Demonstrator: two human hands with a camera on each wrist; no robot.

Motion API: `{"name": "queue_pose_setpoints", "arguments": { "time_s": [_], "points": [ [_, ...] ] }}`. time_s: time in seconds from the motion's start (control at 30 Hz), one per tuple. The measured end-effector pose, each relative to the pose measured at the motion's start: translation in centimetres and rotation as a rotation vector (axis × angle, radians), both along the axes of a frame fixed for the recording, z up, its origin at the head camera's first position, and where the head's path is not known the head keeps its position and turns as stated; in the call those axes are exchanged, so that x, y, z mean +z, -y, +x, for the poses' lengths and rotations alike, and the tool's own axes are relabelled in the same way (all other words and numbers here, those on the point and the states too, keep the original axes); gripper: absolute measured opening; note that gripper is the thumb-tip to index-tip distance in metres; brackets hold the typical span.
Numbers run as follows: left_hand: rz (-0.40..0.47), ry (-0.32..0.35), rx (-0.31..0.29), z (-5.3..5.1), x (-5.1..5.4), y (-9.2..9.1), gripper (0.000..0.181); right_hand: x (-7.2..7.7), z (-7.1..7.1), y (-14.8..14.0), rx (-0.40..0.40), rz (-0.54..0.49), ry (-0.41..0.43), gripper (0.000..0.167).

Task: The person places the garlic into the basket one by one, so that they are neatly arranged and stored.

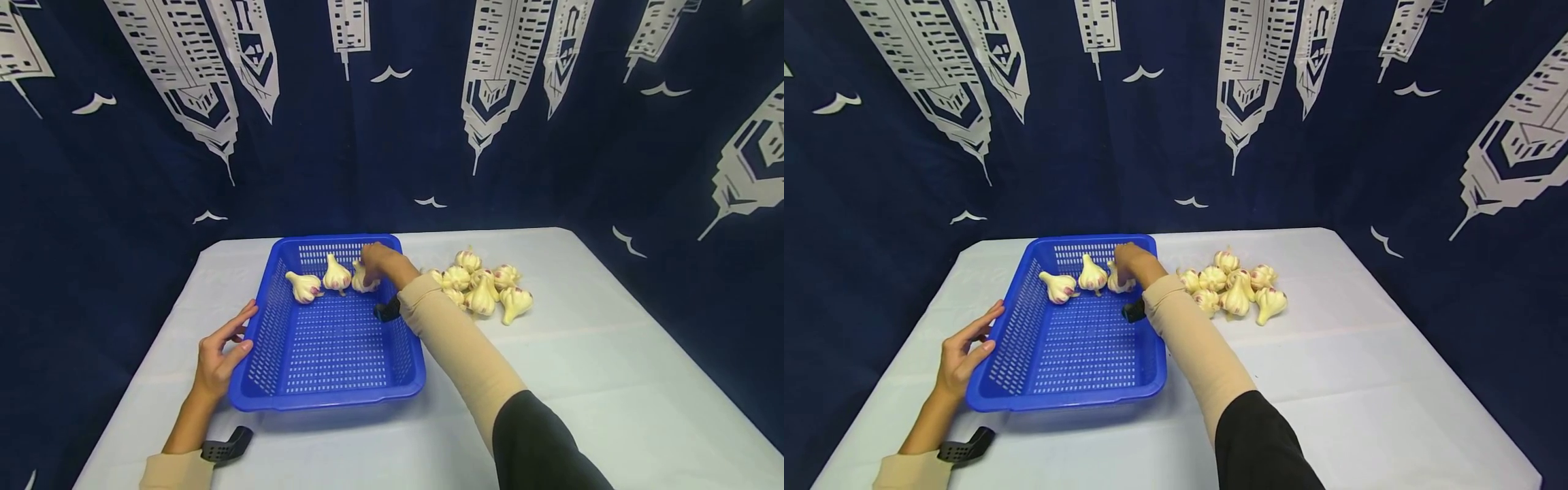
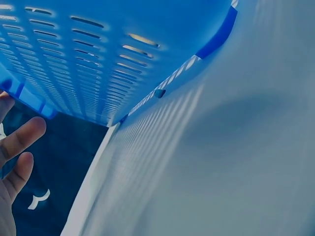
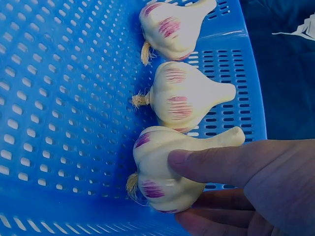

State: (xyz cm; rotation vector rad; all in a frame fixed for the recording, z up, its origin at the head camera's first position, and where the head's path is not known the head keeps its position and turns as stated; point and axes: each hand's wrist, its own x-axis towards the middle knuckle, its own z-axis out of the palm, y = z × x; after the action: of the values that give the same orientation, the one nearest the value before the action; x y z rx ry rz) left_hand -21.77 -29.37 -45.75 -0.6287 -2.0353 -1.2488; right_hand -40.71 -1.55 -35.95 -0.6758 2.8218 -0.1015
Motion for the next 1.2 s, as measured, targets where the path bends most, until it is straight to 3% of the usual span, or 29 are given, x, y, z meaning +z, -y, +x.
{"name": "queue_pose_setpoints", "arguments": {
  "time_s": [0.13,0.37,0.53,0.73,1.0,1.2],
  "points": [
    [-0.011,0.007,0.014,0.1,0.0,-0.2,0.050,-0.2,-0.1,-0.2,-0.031,-0.045,-0.012,0.041],
    [-0.014,0.010,0.009,0.0,0.1,-0.3,0.050,0.3,0.1,-0.7,-0.007,-0.071,-0.026,0.026],
    [-0.007,0.001,0.003,0.1,0.1,-0.3,0.050,0.8,0.3,-1.1,0.022,-0.079,-0.040,0.036],
    [-0.011,0.000,0.006,0.1,0.0,-0.2,0.050,1.4,0.3,-1.8,-0.005,-0.163,-0.016,0.053],
    [-0.005,0.006,0.002,0.0,-0.2,-0.1,0.050,2.1,0.8,-2.9,-0.020,-0.336,0.010,0.055],
    [-0.013,0.001,0.007,0.0,-0.2,-0.2,0.050,2.3,1.3,-3.9,-0.006,-0.405,-0.041,0.051]
  ]
}}
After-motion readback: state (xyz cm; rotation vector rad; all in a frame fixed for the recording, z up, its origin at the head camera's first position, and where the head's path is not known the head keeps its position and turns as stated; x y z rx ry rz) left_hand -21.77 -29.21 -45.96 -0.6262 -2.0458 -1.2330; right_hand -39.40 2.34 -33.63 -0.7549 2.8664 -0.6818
